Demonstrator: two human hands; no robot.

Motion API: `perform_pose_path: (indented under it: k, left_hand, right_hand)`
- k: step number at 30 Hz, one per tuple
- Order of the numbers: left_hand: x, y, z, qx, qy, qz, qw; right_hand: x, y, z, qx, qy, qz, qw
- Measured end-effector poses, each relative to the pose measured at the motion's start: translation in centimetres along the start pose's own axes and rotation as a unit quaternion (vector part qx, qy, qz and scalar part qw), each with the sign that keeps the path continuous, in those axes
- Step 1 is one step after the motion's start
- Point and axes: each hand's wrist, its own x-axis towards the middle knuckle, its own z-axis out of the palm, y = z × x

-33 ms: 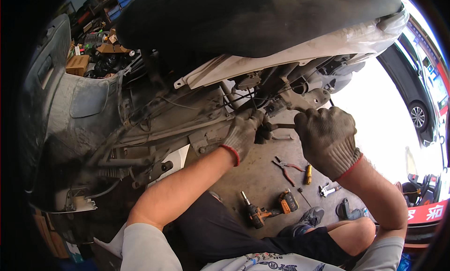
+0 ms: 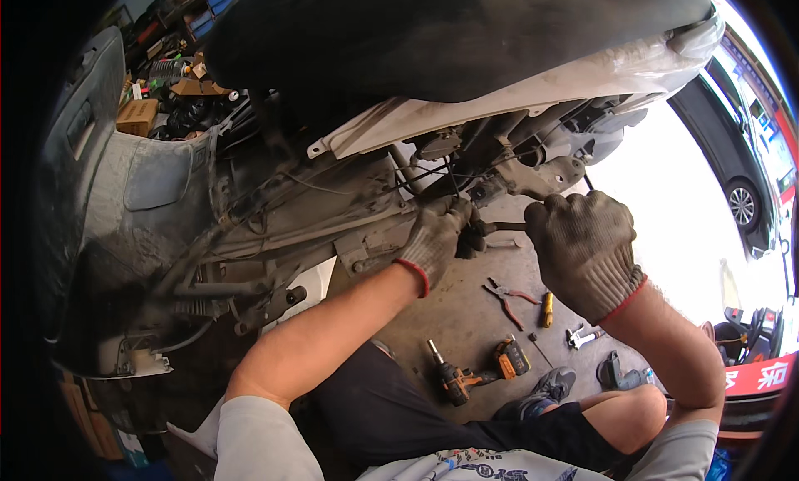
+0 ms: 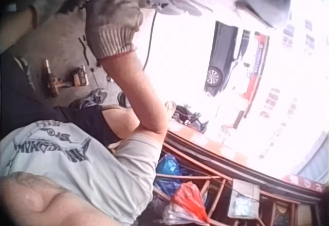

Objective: Repairing internal engine and frame components of a scooter.

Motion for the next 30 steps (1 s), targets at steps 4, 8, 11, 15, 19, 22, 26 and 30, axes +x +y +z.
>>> perform_pose_path:
  k: [4, 8, 11, 15, 19, 22, 26, 30]
  left_hand:
    - [0.7, -0.4, 2.7, -0.026, 0.027, -0.017, 0.999]
    - [1.9, -1.5, 4.1, -0.096, 0.038, -0.006, 0.995]
    - [2.9, -2.2, 4.5, -0.117, 0.068, -0.047, 0.99]
    - [3.2, -2.3, 4.9, -0.139, 0.082, -0.047, 0.986]
    - [2.7, -2.0, 5.4, -0.144, 0.084, -0.029, 0.986]
    - [2.6, -1.7, 5.9, -0.146, 0.101, -0.052, 0.983]
    - [3.0, -2.8, 6.8, -0.234, 0.115, -0.052, 0.964]
    - [3.5, -5.3, 6.3, -0.409, 0.129, -0.034, 0.903]
  right_hand:
    - [-1.0, 1.8, 0.7, 0.0, -0.002, 0.042, 0.999]
    - [-1.0, 3.1, 2.2, 0.02, -0.066, 0.1, 0.993]
    - [-1.0, 3.4, 3.1, 0.022, -0.073, 0.107, 0.991]
    - [-1.3, 3.8, 3.7, 0.032, -0.055, 0.11, 0.992]
    - [-1.2, 4.2, 3.7, 0.038, -0.079, 0.117, 0.989]
    - [-1.4, 4.6, 4.0, 0.039, -0.083, 0.113, 0.989]
    - [-1.9, 4.9, 5.0, 0.056, -0.04, 0.111, 0.991]
    - [-1.5, 4.3, 5.6, 0.07, -0.071, 0.121, 0.988]
